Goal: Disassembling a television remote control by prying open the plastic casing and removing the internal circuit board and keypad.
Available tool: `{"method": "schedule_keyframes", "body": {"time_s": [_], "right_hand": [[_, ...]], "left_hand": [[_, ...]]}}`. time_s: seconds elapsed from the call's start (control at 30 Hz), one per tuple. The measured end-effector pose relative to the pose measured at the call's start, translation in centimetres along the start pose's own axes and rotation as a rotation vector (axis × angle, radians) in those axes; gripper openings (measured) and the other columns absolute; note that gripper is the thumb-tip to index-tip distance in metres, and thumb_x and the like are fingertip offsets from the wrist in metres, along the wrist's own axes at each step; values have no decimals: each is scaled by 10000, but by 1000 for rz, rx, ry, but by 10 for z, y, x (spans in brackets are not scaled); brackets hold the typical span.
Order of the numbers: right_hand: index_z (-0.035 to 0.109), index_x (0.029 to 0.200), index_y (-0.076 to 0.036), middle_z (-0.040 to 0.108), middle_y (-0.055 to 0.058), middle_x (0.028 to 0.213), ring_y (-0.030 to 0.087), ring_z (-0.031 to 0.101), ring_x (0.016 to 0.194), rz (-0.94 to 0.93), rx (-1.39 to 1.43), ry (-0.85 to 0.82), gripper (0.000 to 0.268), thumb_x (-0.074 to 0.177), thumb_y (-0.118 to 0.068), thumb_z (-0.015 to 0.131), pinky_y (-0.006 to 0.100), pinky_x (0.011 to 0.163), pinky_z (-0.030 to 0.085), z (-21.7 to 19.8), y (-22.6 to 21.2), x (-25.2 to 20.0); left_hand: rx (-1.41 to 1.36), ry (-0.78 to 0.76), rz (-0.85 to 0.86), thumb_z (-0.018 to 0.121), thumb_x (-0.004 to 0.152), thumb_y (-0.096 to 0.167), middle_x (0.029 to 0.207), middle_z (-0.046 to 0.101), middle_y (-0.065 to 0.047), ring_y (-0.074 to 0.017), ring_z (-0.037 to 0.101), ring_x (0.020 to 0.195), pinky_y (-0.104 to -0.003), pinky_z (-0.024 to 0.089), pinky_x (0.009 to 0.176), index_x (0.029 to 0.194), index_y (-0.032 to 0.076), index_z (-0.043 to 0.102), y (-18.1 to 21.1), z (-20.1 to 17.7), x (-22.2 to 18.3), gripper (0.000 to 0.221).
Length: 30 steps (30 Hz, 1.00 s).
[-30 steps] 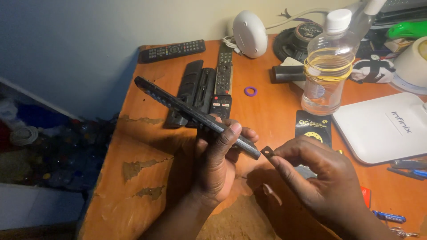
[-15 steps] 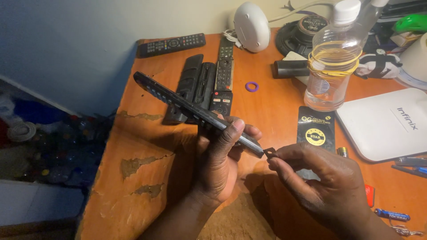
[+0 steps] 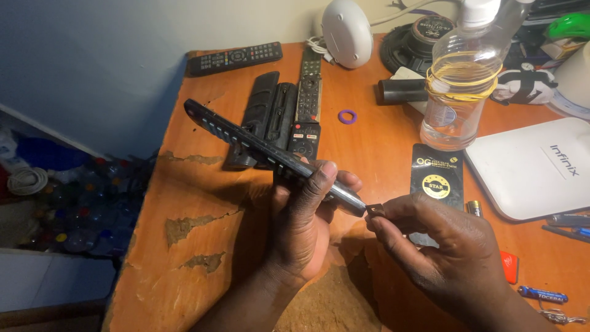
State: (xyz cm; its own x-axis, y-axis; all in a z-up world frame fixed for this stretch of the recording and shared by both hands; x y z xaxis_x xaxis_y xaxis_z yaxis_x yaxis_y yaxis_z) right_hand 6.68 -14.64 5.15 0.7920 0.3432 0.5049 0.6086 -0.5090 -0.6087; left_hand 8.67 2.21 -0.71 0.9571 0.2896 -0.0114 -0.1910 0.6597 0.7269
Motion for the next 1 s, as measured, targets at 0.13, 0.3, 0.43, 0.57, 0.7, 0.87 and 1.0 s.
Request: {"method": "schedule_keyframes", "body": {"time_s": [0.13,0.3,0.43,0.57,0.7,0.87,1.0], "right_hand": [[739,903,-149,779,-64,839,62,713,656,-11,44,-19,50,908,-196,723,214,574,550,1,-2,0],[736,939,-143,761,-72,814,60,697,644,-12,34,-32,57,915,-193,722,217,583,548,5,1,-1],[737,929,-129,748,-55,783,75,701,627,-28,47,-29,56,926,-179,712,218,601,543,7,2,-1],[704,850,-154,732,-75,746,87,687,594,8,15,-49,89,921,-203,725,233,581,526,12,12,-3],[719,832,-172,766,-76,724,93,718,591,61,25,-79,99,911,-232,725,243,554,533,15,21,-3],[705,816,-174,750,-79,674,84,661,555,98,120,-107,137,921,-262,699,248,553,498,8,15,3],[646,877,-97,779,40,782,133,718,670,321,454,-127,112,970,-159,640,259,648,567,7,35,0]], "left_hand": [[22,31,-33,762,857,154,833,604,-38,-280,741,777,-398,578,645,953,118,556,-2,-2,-1,230],[23,28,-9,769,860,148,828,643,-67,-284,739,766,-409,588,597,987,112,556,-4,-3,-1,250],[78,39,-4,769,858,184,780,696,-150,-276,728,774,-391,591,591,933,82,581,-5,-3,-2,226],[101,26,39,769,865,178,838,628,-67,-231,718,782,-366,591,623,894,86,596,-8,-4,-2,198],[93,3,103,766,864,123,825,600,-34,-221,701,752,-362,571,673,906,123,559,-6,-3,-1,211],[131,-38,55,760,866,171,740,665,-116,-216,683,724,-358,578,606,823,73,618,0,1,1,178],[170,-68,57,785,808,45,812,622,-37,-198,681,673,-365,591,671,939,109,571,1,-4,8,259]]}}
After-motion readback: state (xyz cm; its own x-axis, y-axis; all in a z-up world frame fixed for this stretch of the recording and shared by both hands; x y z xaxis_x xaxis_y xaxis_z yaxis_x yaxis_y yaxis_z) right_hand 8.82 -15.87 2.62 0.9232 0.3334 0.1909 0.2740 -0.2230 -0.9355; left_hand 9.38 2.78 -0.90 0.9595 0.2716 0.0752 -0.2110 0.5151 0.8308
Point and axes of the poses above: each hand's wrist, its own x-axis towards the middle knuckle, its own z-axis out of the palm, y = z × x, the point moved 9 cm from there along x, towards the middle knuckle
